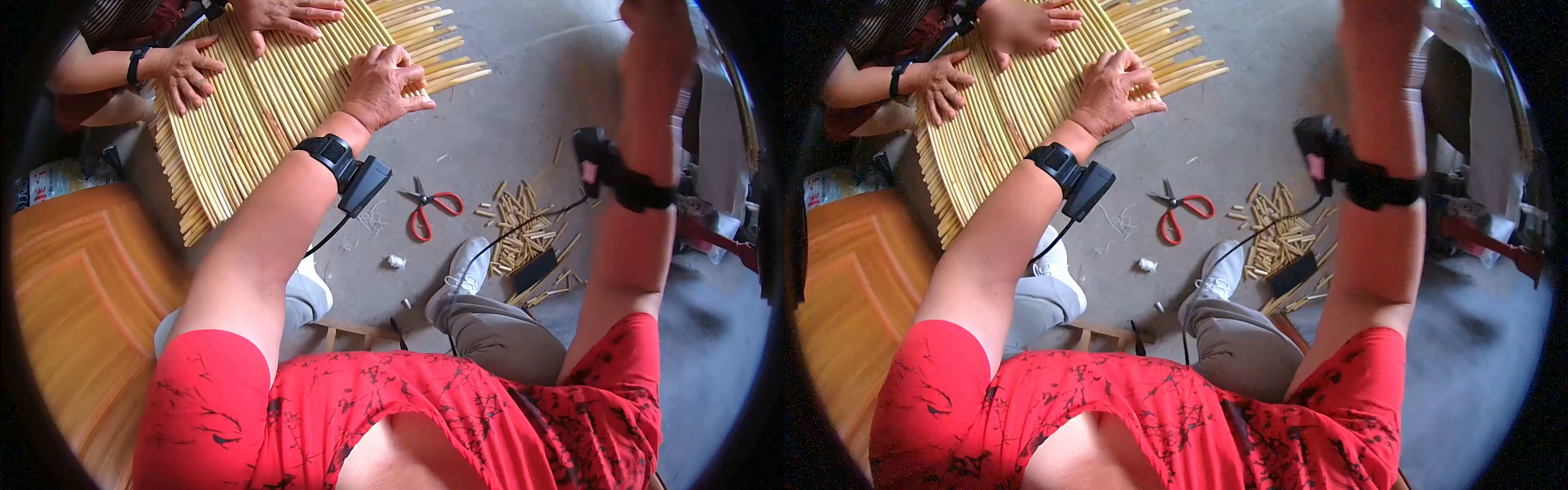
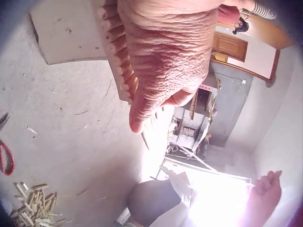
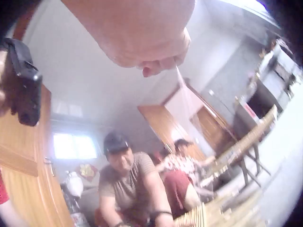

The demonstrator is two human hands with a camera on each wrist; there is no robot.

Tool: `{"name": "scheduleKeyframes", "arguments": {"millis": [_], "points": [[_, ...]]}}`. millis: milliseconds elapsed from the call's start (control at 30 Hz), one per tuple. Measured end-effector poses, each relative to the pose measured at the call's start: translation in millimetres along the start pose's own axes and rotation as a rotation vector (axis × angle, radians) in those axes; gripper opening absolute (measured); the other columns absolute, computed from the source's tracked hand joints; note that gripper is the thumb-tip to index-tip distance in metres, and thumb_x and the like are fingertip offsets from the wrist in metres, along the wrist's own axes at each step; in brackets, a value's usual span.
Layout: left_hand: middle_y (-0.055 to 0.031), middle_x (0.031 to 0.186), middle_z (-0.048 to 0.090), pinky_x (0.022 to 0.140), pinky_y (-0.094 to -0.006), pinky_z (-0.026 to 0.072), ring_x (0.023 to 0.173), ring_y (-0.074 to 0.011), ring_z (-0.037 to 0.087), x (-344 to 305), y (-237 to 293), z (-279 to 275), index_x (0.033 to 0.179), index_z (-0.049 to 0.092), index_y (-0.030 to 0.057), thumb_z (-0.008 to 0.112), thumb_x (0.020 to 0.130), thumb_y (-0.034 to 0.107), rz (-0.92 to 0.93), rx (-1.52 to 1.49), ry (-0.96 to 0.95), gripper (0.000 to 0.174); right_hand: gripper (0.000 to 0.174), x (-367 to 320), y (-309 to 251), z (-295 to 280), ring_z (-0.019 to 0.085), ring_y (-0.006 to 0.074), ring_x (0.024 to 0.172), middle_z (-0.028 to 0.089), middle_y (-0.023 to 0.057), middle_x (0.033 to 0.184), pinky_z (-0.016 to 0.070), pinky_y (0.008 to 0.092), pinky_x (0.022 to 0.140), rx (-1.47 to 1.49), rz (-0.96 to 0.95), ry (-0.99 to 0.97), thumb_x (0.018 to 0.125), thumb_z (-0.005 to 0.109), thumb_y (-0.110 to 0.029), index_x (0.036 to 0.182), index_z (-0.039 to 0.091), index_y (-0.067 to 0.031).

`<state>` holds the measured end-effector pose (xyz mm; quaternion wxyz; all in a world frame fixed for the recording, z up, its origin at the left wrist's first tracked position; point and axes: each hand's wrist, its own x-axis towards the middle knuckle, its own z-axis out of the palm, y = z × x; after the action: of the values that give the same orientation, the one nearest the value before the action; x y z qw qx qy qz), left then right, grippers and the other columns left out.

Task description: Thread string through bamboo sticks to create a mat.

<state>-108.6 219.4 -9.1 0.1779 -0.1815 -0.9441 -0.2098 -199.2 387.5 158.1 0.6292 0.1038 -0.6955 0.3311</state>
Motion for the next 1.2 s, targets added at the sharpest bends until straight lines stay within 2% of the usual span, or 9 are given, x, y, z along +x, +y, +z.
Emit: {"name": "scheduleKeyframes", "arguments": {"millis": [67,133,233,300,333,533,567,800,1200], "points": [[0.0033,0.085,0.048,0.08,-0.035,0.0355,0.091,-0.0167,0.046,2.5,2.0,-1.3,0.076,0.064,0.0206,0.071,0.06,0.048,0.005,0.024,-0.006,0.032,0.016,59.9,-1.7,-53.3,0.031,0.0027,0.045,0.04,-0.0056,0.058,0.0228,0.0183,0.04,0.773,0.4,-0.678,0.087,0.045,-0.009,0.073,0.052,-0.0098],[0.0035,0.085,0.048,0.079,-0.0351,0.0353,0.09,-0.017,0.046,2.4,1.3,-1.2,0.077,0.064,0.0206,0.071,0.06,0.048,-0.008,0.009,-0.034,0.034,0.017,59.2,-18.2,-51.7,0.028,0.0012,0.044,0.038,-0.008,0.056,0.0177,0.0175,0.038,0.717,0.41,-0.57,0.088,0.047,-0.014,0.072,0.052,-0.0117],[0.0034,0.088,0.049,0.08,-0.0351,0.0357,0.091,-0.0172,0.045,-0.4,1.0,-0.9,0.082,0.064,0.0209,0.072,0.059,0.047,-0.008,0.018,-0.04,0.036,0.016,48.1,-18.9,-51.8,0.029,0.0018,0.045,0.039,-0.0071,0.058,0.0207,0.018,0.039,0.766,0.257,-0.752,0.088,0.049,-0.015,0.073,0.054,-0.0103],[0.003,0.09,0.048,0.082,-0.0348,0.0363,0.093,-0.0173,0.045,-0.7,0.2,-3.0,0.085,0.063,0.021,0.074,0.058,0.046,-0.001,0.033,-0.061,0.038,0.012,29.6,1.3,-35.3,0.031,0.0038,0.046,0.042,-0.0048,0.06,0.0244,0.0193,0.04,0.668,0.597,-0.578,0.087,0.049,-0.013,0.077,0.055,-0.0079],[0.003,0.09,0.048,0.082,-0.0348,0.0363,0.093,-0.0173,0.045,-1.1,-0.1,-1.6,0.085,0.063,0.021,0.074,0.058,0.046,-0.005,0.034,-0.062,0.038,0.009,11.6,33.1,-36.7,0.039,0.0068,0.048,0.046,-0.0008,0.062,0.032,0.0203,0.043,0.569,0.35,-0.727,0.087,0.048,-0.009,0.082,0.054,-0.0036],[0.0007,0.089,0.05,0.082,-0.0344,0.0386,0.091,-0.0186,0.047,-1.1,-6.3,2.1,0.084,0.062,0.0185,0.074,0.056,0.043,0.071,-0.025,0.016,0.039,0.001,-68.6,-9.0,-76.6,0.049,0.0121,0.049,0.051,0.0051,0.062,0.0435,0.0253,0.045,0.304,0.611,-1.414,0.085,0.048,-0.003,0.085,0.048,-0.0033],[-0.0005,0.088,0.051,0.08,-0.034,0.0398,0.089,-0.0194,0.049,-1.3,-8.3,4.7,0.085,0.063,0.0174,0.073,0.056,0.047,0.095,-0.007,0.056,0.042,0.011,-95.0,-0.7,-73.7,0.057,0.014,0.062,0.056,0.006,0.067,0.0456,0.028,0.052,0.117,0.521,-1.549,0.09,0.05,-0.017,0.098,0.047,-0.0117],[-0.0007,0.086,0.052,0.079,-0.0337,0.0406,0.086,-0.0192,0.051,2.2,-4.5,0.6,0.085,0.064,0.0166,0.07,0.055,0.054,0.136,0.015,0.037,0.048,0.011,-126.5,21.0,-63.2,0.063,0.0251,0.07,0.063,0.0094,0.08,0.0504,0.0338,0.057,0.213,-0.18,-1.413,0.089,0.049,-0.02,0.097,0.052,-0.0122],[-0.0002,0.087,0.052,0.082,-0.0345,0.0382,0.089,-0.0184,0.05,1.3,-5.3,0.5,0.086,0.064,0.0172,0.06,0.057,0.067,0.12,0.036,0.049,0.058,0.01,-125.3,7.7,-55.0,0.064,0.0268,0.061,0.062,0.0141,0.066,0.0518,0.034,0.049,-0.069,-0.353,-1.492,0.078,0.055,-0.012,0.082,0.062,-0.0062]]}}
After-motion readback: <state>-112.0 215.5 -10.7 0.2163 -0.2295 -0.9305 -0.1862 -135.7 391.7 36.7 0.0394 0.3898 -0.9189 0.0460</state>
